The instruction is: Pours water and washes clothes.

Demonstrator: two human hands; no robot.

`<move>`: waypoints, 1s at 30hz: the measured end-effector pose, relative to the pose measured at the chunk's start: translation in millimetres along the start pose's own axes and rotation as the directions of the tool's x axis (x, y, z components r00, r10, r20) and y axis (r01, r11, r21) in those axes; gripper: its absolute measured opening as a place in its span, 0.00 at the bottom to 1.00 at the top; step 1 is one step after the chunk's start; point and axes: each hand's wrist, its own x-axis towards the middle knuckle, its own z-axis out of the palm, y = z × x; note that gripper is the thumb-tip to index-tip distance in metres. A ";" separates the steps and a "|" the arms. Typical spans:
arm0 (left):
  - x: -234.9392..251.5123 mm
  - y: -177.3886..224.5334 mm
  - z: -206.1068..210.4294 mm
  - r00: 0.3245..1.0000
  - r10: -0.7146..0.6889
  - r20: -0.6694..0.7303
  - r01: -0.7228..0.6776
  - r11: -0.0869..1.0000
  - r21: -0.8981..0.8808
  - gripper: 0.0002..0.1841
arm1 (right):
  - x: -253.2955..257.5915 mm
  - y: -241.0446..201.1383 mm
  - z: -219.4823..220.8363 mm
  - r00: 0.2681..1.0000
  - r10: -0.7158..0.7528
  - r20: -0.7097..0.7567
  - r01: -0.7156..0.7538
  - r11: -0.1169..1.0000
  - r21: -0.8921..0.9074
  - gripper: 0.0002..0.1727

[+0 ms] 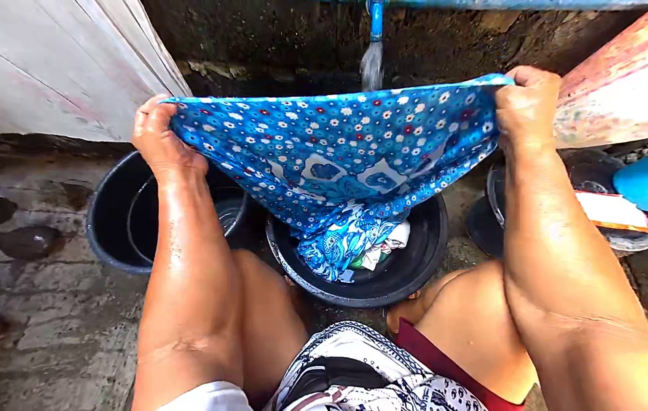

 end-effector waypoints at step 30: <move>-98.1 6.3 113.2 0.610 -0.012 0.793 -0.054 0.997 0.057 0.08 | -53.9 -16.9 107.9 0.748 -0.191 0.635 0.273 0.961 -0.033 0.05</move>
